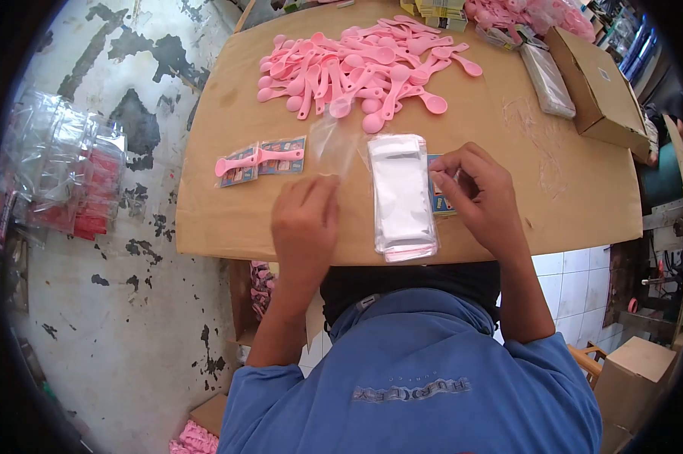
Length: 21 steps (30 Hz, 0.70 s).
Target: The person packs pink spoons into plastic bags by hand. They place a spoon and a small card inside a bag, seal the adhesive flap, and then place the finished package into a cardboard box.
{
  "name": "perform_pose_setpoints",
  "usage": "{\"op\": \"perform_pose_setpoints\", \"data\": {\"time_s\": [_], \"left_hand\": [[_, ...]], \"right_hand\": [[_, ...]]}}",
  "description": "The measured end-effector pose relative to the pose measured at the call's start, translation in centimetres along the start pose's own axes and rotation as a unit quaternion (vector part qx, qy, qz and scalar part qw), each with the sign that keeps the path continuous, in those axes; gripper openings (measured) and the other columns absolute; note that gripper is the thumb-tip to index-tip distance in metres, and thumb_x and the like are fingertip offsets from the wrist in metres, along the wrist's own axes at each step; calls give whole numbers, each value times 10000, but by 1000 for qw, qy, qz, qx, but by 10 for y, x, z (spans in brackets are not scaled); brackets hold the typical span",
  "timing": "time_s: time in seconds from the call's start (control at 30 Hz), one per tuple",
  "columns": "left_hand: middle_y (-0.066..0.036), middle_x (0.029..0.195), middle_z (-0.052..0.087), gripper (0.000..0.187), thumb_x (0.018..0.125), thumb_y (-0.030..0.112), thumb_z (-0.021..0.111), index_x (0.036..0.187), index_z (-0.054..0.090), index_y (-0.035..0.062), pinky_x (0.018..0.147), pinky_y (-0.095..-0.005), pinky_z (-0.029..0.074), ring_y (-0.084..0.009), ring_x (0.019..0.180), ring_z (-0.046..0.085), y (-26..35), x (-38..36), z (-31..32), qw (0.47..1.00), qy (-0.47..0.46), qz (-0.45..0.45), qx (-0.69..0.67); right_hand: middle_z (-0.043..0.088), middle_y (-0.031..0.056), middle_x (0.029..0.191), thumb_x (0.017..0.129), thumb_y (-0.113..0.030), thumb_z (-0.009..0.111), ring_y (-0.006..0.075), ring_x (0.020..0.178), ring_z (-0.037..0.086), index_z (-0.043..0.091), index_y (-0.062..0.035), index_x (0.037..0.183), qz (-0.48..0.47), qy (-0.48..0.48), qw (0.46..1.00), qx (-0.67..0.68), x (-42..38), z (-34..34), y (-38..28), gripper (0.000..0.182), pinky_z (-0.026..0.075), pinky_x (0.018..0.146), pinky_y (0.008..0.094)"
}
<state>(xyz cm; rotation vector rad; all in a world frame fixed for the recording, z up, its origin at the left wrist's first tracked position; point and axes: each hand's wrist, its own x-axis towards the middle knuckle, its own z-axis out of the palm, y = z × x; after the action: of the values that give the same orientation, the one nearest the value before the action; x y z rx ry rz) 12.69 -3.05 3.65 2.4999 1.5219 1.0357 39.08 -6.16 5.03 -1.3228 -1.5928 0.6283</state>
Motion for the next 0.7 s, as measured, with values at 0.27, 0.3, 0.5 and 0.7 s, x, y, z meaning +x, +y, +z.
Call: {"op": "perform_pose_setpoints", "data": {"time_s": [0.27, 0.3, 0.5, 0.7], "left_hand": [[-116, 1012, 696, 260, 885, 157, 761, 1116, 744, 40, 852, -468, 510, -331, 939, 655, 64, 5, 16, 991, -125, 51, -24], [-118, 1016, 696, 277, 887, 178, 768, 1123, 742, 36, 851, -468, 511, -332, 941, 655, 66, 4, 15, 990, -127, 55, -29], [-137, 990, 683, 376, 893, 298, 810, 1133, 723, 22, 824, -428, 505, -291, 892, 635, 41, 2, 6, 957, -150, -68, -240], [-128, 902, 626, 331, 908, 292, 806, 929, 655, -2, 795, -393, 489, -273, 845, 595, 19, 0, 25, 990, -98, -88, -48]], "right_hand": [[625, 86, 957, 930, -144, 733, 254, 760, 631, 736, -56, 1007, -71, -19, 993, -96, 1, 16, 2, 117, 520, 679, 377], [630, 88, 977, 928, -163, 735, 268, 799, 646, 739, -62, 1003, -80, -27, 988, -131, -1, 17, 5, 126, 535, 706, 392], [646, 69, 1012, 891, -165, 742, 260, 1003, 618, 739, -74, 963, -113, -75, 965, -225, -3, 19, 18, 116, 542, 830, 392], [659, 68, 1036, 882, -102, 733, 261, 1011, 609, 731, -67, 972, -170, -98, 958, -210, -3, 22, 20, 97, 526, 869, 389]]}}
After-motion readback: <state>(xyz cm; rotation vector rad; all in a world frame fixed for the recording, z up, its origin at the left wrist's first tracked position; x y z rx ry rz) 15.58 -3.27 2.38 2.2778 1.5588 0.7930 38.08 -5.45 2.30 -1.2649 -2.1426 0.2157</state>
